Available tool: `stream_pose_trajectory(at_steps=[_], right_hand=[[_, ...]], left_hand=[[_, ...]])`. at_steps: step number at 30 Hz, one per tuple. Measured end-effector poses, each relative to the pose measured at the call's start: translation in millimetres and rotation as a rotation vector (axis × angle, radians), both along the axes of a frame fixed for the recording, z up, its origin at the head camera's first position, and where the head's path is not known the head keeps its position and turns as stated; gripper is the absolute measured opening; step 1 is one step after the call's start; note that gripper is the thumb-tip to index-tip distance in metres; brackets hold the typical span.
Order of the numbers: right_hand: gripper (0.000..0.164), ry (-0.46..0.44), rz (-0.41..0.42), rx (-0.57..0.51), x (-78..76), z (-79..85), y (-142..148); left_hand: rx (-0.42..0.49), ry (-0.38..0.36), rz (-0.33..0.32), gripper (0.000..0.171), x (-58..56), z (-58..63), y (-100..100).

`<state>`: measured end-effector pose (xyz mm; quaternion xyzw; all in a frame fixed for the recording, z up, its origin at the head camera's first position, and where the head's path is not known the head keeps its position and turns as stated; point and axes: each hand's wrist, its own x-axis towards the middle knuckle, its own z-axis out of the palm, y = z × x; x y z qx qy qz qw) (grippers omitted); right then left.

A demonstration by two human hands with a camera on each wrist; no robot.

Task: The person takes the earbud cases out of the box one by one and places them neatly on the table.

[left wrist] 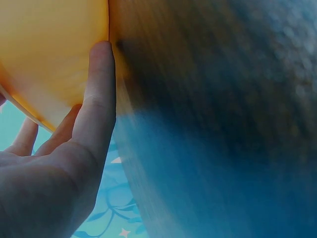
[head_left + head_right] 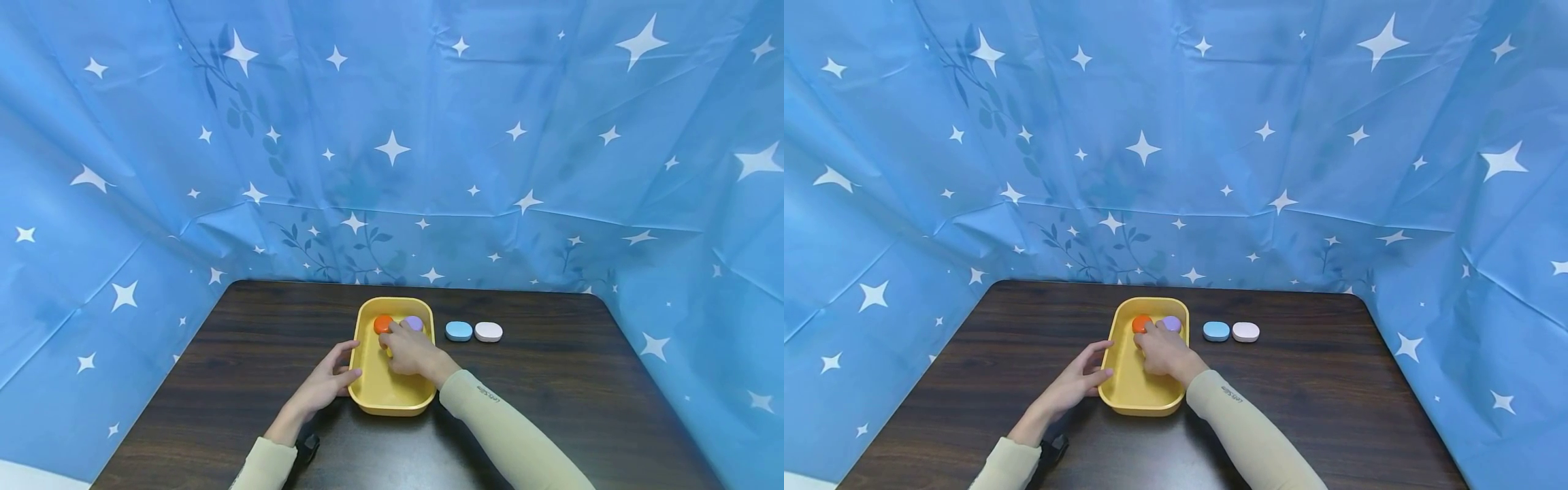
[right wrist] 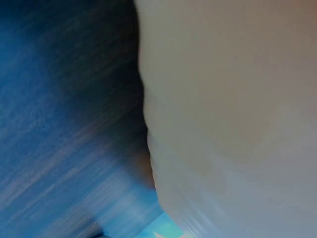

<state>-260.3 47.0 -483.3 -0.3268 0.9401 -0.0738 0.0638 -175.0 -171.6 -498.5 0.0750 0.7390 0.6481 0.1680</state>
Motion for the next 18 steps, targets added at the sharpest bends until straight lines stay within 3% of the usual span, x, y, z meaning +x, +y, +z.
stream_pose_trajectory(at_steps=[18], right_hand=[[0.024,0.072,0.028,-0.048,2.8,4.4,2.3]], left_hand=[[-0.003,0.004,0.003,0.06,-0.4,-1.4,-0.1]])
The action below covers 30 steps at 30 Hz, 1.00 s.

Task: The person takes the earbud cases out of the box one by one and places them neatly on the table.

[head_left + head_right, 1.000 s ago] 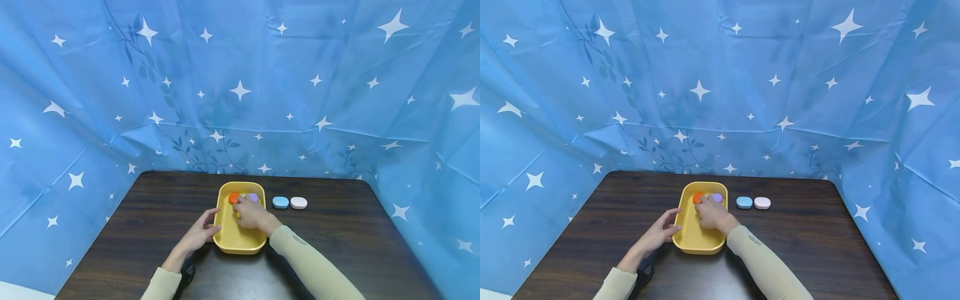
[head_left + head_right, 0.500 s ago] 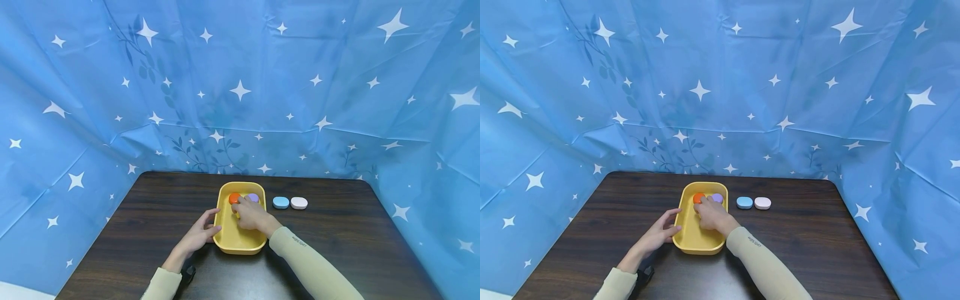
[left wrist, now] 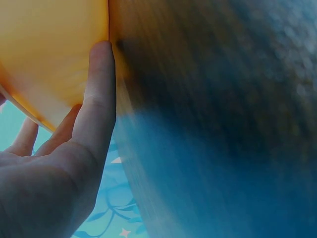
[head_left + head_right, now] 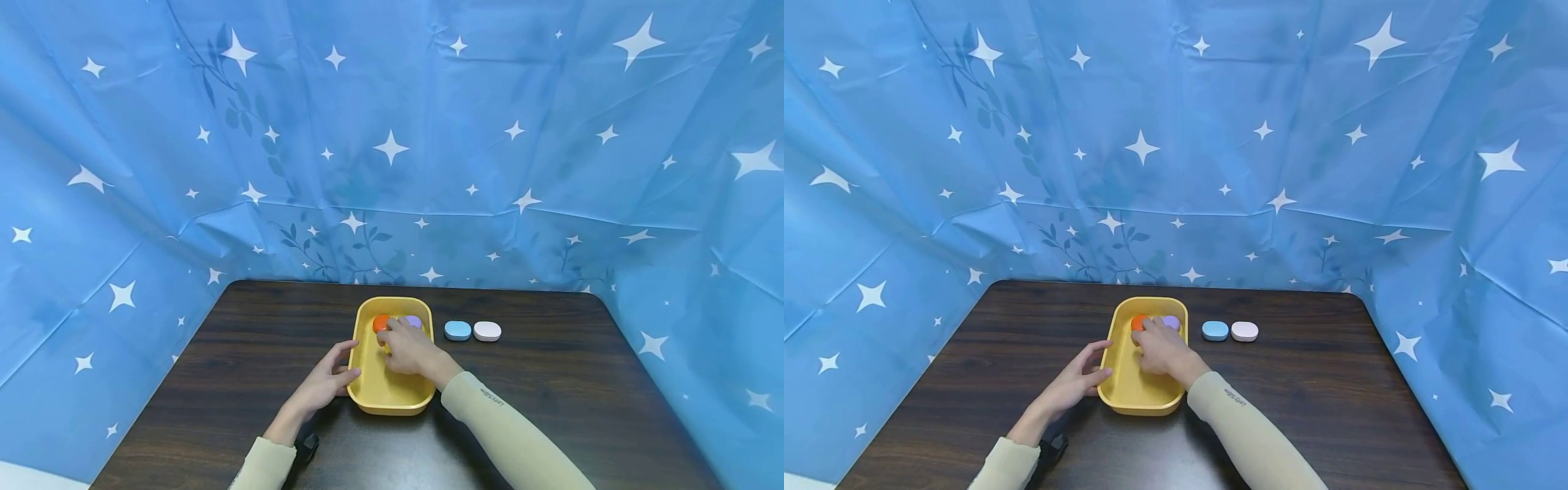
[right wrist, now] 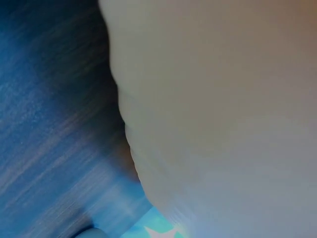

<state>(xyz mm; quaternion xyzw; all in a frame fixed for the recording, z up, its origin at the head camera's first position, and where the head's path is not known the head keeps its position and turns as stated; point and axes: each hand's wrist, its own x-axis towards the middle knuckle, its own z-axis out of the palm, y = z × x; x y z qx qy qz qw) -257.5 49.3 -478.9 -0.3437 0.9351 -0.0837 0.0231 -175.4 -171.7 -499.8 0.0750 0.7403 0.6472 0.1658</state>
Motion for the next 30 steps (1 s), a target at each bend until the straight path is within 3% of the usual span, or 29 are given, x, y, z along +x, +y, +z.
stream_pose_trajectory(at_steps=[30], right_hand=[[0.023,0.128,0.014,-0.071,15.7,22.3,10]], left_hand=[[-0.001,-0.007,0.008,0.06,-1.7,-2.8,0]])
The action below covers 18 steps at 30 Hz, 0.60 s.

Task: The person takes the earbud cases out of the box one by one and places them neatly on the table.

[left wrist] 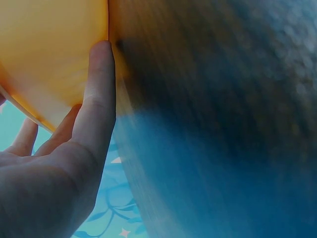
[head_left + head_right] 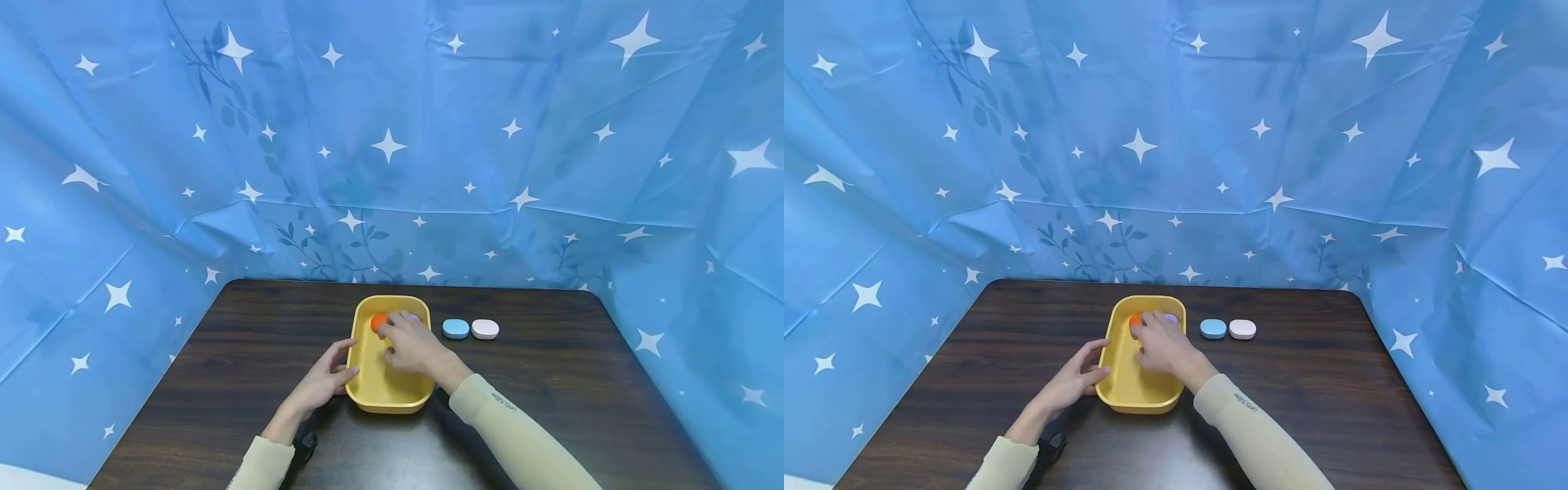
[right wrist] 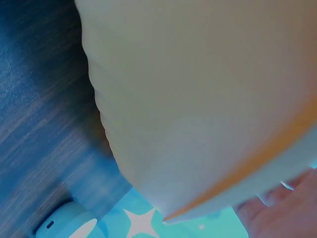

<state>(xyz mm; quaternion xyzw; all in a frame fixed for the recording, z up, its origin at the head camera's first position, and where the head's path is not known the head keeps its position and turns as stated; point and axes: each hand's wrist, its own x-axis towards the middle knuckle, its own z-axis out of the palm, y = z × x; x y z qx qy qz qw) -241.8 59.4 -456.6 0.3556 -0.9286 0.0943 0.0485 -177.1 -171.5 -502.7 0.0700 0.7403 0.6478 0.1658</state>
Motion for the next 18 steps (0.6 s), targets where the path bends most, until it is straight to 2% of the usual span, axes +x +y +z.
stream_pose_trajectory(at_steps=[7,18], right_hand=[[0.023,0.02,0.008,-0.017,1.4,4.7,5],[0.025,0.01,-0.023,-0.018,7.3,13.2,11]], left_hand=[[-0.001,-0.004,0.001,0.059,-0.1,0.3,0],[-0.013,-0.002,0.014,0.059,-1.1,-0.6,0]])
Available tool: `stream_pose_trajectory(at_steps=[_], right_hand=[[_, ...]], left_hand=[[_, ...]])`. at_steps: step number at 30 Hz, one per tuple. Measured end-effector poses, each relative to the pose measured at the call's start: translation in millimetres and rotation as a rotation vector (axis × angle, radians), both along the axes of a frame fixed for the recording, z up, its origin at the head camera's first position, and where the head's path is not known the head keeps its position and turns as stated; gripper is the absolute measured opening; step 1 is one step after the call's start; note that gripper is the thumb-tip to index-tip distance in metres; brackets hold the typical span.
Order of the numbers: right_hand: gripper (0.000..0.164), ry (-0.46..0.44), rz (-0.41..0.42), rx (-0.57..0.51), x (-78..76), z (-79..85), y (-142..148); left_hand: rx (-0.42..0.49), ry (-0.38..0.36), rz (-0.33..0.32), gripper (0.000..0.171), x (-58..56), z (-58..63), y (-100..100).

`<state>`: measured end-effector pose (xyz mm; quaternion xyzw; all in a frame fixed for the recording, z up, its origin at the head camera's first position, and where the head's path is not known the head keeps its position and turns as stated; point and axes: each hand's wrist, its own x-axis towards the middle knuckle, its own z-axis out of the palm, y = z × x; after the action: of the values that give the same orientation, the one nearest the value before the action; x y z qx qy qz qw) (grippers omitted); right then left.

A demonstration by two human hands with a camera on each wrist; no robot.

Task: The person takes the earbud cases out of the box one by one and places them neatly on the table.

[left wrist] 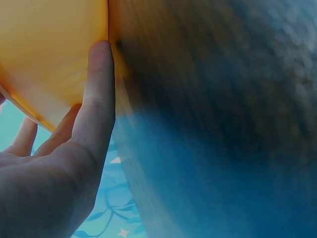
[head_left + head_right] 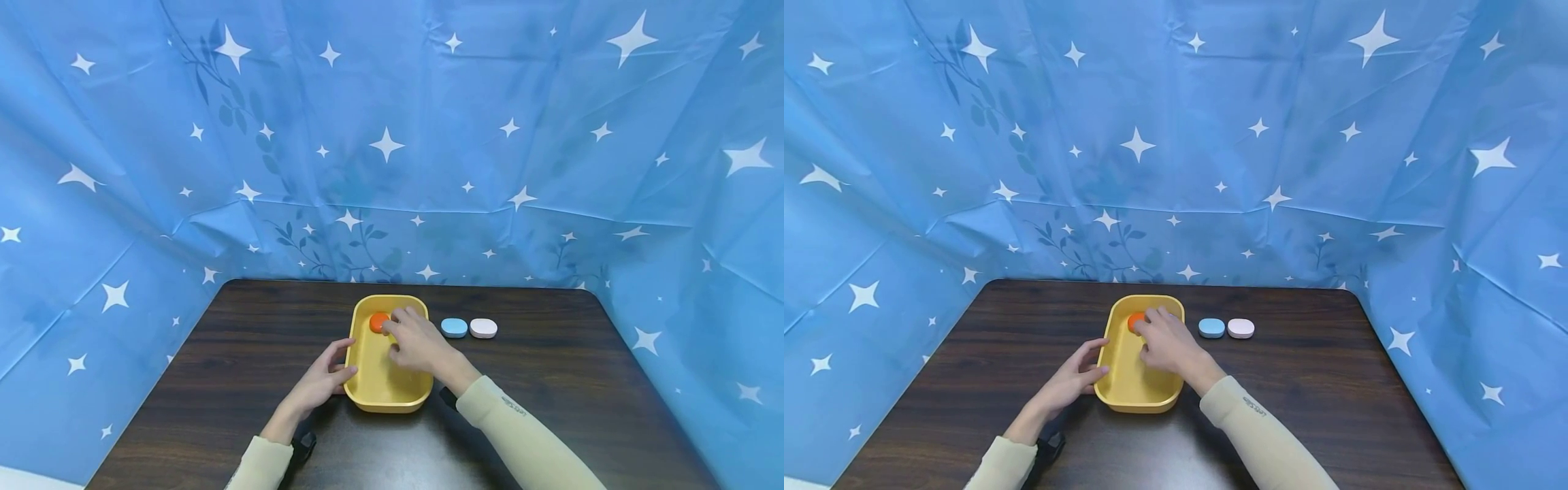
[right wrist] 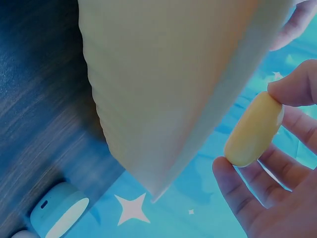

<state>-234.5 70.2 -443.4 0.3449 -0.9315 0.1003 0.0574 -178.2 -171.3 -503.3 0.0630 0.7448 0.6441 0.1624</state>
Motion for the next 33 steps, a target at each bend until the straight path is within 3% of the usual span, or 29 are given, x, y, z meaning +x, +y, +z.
stream_pose_trajectory(at_steps=[17,33], right_hand=[[0.022,0.066,0.004,-0.051,1.7,1.5,13],[0.02,0.051,-0.006,-0.1,3.7,5.3,27]], left_hand=[[0.006,0.003,0.004,0.061,-0.6,-0.7,-1],[0.019,0.005,-0.005,0.061,-1.3,-1.3,-2]])
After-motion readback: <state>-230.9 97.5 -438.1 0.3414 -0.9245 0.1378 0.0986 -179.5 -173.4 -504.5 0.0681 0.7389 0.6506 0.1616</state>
